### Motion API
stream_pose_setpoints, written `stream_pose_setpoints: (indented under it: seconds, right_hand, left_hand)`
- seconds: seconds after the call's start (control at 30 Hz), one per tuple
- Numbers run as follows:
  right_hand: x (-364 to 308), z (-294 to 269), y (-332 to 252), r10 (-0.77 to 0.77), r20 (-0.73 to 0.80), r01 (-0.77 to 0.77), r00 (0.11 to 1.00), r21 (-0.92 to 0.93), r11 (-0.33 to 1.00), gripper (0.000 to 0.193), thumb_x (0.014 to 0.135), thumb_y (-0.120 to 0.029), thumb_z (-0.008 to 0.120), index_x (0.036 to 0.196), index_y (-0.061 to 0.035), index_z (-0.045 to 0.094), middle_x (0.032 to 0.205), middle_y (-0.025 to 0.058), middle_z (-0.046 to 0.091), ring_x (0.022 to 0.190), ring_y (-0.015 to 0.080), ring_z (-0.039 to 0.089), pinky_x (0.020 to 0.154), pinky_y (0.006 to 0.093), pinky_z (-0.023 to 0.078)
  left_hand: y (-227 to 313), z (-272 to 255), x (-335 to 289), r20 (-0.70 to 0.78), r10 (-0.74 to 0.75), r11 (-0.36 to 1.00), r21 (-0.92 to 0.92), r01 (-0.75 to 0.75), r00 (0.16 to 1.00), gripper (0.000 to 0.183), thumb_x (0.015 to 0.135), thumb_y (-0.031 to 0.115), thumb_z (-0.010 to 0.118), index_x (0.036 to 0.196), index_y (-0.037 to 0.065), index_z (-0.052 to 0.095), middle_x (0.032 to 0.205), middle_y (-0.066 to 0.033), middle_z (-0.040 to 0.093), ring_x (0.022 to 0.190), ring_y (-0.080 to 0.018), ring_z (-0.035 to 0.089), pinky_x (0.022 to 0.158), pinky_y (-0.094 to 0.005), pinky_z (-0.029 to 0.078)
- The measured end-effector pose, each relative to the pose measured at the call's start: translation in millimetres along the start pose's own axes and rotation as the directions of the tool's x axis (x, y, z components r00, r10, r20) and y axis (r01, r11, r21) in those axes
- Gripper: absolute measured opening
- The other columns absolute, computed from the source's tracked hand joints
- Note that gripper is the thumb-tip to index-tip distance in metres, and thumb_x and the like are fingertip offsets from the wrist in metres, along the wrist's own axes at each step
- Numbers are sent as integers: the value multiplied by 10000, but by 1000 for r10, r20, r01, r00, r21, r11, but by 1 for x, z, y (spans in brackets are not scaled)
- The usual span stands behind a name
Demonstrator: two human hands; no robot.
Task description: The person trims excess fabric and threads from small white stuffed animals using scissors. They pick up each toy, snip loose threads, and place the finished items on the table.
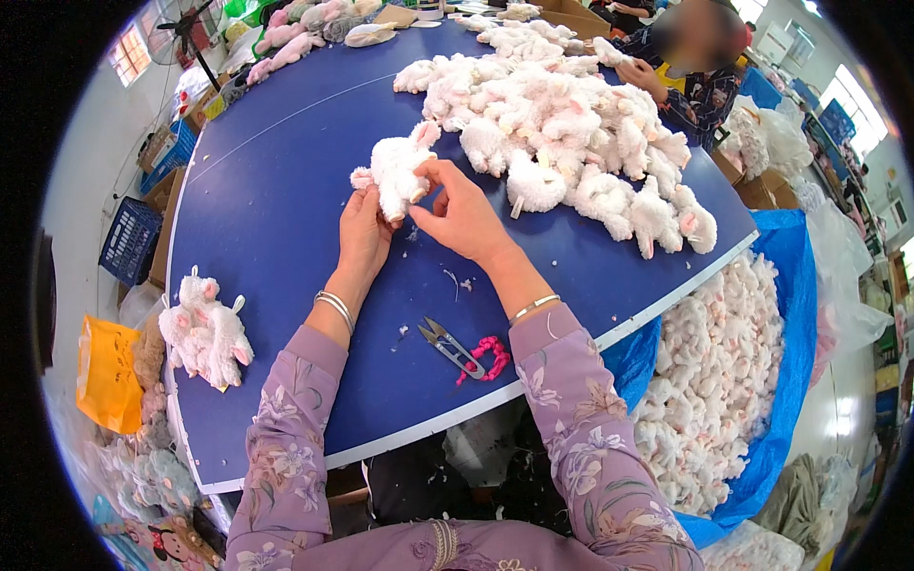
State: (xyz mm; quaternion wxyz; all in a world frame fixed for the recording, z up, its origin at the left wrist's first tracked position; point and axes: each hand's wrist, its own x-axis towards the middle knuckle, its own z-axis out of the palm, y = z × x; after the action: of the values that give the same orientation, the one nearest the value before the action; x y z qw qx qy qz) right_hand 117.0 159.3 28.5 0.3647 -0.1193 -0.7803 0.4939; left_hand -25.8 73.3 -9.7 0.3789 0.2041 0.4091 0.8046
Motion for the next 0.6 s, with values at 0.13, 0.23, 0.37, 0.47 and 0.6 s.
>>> stream_pose_setpoints:
  seconds: [0.13,0.23,0.37,0.47,0.6]
  right_hand:
    - [1,0,7,-124,-6,119,992,-246,962,327,810,-73,699,1096,-48,540,824,37,609,601,83,534,563,229,441]
    - [1,2,6,-118,-37,107,992,-211,971,292,825,-67,691,1078,-39,548,803,34,630,636,77,570,588,225,461]
    - [2,4,9,-150,-70,134,986,-201,970,232,832,-63,682,1023,-22,556,809,48,654,689,97,628,627,241,495]
    - [2,5,7,-125,-140,100,982,-167,981,207,830,-80,679,979,-28,545,776,82,646,661,176,634,624,283,501]
    - [2,4,7,-88,-145,59,986,-192,980,186,843,-91,674,962,-22,549,737,84,645,638,181,641,600,287,500]
  left_hand:
    - [1,5,-1,-17,9,1000,13,-8,1000,192,1010,233,454,1009,41,464,800,-55,567,613,-107,517,556,-248,450]
    - [0,2,-1,-11,11,1000,25,-11,1000,195,1010,236,454,1005,42,469,790,-54,562,598,-106,508,551,-254,451]
    - [2,0,-1,37,-50,999,-2,50,998,185,1010,212,451,1036,36,504,789,-43,556,592,-109,500,545,-255,439]
    - [5,1,-3,59,-85,996,-3,85,995,179,1002,188,450,1050,28,514,780,-40,550,572,-93,473,538,-253,434]
    - [8,2,-6,71,-111,994,29,109,991,184,983,142,440,1086,17,528,779,-33,543,566,-81,459,524,-249,429]
